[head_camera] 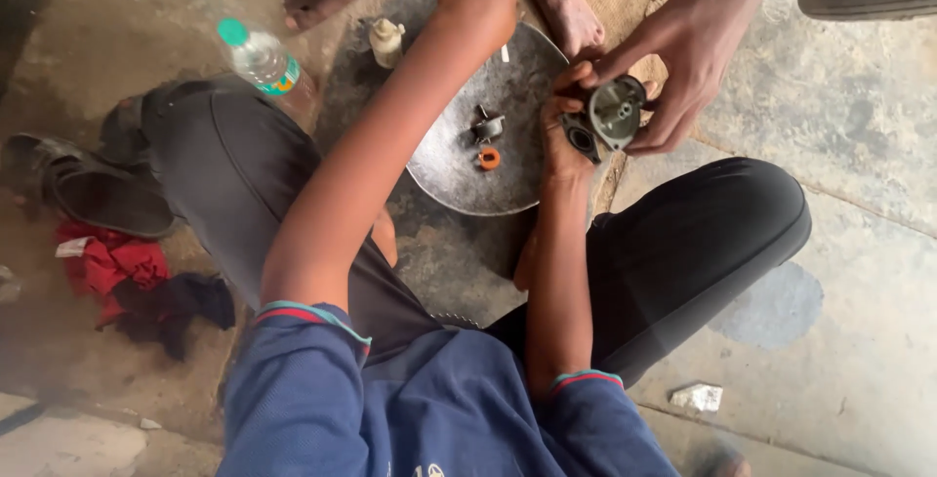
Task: The person disassembles a carburetor over a metal bowl using a screwdriver, then cleans the components with a brush and liquid from a squeeze bottle.
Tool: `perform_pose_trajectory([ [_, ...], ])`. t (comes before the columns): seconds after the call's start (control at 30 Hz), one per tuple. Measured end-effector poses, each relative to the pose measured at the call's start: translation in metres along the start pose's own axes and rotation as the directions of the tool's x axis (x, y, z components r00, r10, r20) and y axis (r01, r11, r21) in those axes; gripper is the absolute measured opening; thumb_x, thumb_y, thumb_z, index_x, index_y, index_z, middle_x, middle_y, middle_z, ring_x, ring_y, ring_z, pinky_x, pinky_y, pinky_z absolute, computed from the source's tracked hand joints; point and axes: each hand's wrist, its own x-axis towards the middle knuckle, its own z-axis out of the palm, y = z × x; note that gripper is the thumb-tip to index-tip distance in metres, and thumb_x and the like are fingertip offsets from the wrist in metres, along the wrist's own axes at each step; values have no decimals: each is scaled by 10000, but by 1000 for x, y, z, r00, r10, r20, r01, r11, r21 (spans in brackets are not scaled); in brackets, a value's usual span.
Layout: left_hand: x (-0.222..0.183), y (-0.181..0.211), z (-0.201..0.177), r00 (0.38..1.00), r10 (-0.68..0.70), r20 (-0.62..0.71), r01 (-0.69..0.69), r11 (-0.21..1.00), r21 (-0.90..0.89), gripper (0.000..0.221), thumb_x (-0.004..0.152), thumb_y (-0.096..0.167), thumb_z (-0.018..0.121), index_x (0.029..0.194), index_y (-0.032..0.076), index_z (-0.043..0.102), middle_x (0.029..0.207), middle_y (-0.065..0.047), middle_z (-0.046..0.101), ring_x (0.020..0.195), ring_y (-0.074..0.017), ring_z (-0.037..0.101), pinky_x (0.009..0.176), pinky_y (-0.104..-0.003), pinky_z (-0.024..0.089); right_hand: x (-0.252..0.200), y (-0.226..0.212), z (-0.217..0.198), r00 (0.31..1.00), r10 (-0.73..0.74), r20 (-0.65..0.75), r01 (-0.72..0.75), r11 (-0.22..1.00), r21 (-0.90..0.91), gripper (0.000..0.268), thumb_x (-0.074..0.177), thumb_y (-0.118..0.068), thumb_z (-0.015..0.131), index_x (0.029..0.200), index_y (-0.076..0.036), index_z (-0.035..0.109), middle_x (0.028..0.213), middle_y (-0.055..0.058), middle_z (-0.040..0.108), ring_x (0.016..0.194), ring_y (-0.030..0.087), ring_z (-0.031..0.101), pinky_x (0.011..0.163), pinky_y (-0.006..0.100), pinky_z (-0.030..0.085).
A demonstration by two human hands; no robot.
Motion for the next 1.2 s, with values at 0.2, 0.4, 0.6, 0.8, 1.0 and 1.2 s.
perform_pose_trajectory([
  [0.2, -42, -6, 31, 960, -73, 271, 31, 987, 158, 207, 699, 87, 748, 905, 105, 748, 763, -108, 733, 639, -257, 721, 449, -414, 534, -12, -9, -22, 995, -55, -87, 50, 997, -67, 551, 1018, -483, 631, 1318, -21, 611, 1386, 192, 618, 1217, 342, 648, 960, 446, 564],
  [0.4, -43, -33, 3, 873, -152, 463, -16, 941, 338, 241, 830, 67, 729, 1069, 45, 744, 898, -137, 765, 686, -245, 749, 420, -388, 567, -29, -22, -63, 987, -44, -156, 18, 987, -160, 576, 1028, -582, 561, 1168, -43, 710, 1353, 192, 635, 1148, 320, 679, 951, 430, 567],
  [0.6, -29, -54, -91, 727, 123, 675, 18, 980, -198, 463, 777, -100, 661, 1234, -34, 640, 1081, -322, 636, 980, -467, 673, 580, -397, 657, -29, -24, -80, 930, -162, -329, 78, 964, -253, 579, 1024, -579, 534, 1153, -44, 712, 1294, 210, 642, 1061, 334, 701, 881, 432, 577],
  [0.8, -25, -62, -98, 845, 95, 527, 215, 841, -497, 399, 878, 37, 647, 1237, -66, 508, 803, -235, 674, 754, -412, 716, 655, -486, 573, -19, -9, -72, 925, -124, -360, 23, 962, -273, 560, 1055, -558, 485, 1112, -44, 702, 1245, 194, 642, 1017, 337, 712, 843, 441, 592],
  [1.0, -5, -51, -141, 871, 283, 401, 331, 266, -905, 470, 939, 45, 594, 1399, 77, 506, 1066, -164, 677, 771, -234, 710, 613, -318, 608, -12, -3, -70, 961, 132, -244, -231, 870, -436, 655, 1107, -603, 377, 1093, -10, 654, 1216, 238, 614, 855, 409, 745, 676, 521, 626],
  [1.2, -9, -26, -126, 737, 314, 599, 520, 304, -799, 564, 975, 23, 507, 1517, 80, 367, 911, -145, 728, 625, -136, 736, 538, -313, 607, -11, 10, -73, 943, 190, -273, -300, 841, -451, 727, 1098, -668, 343, 1114, -4, 639, 1069, 261, 686, 784, 436, 735, 621, 551, 619],
])
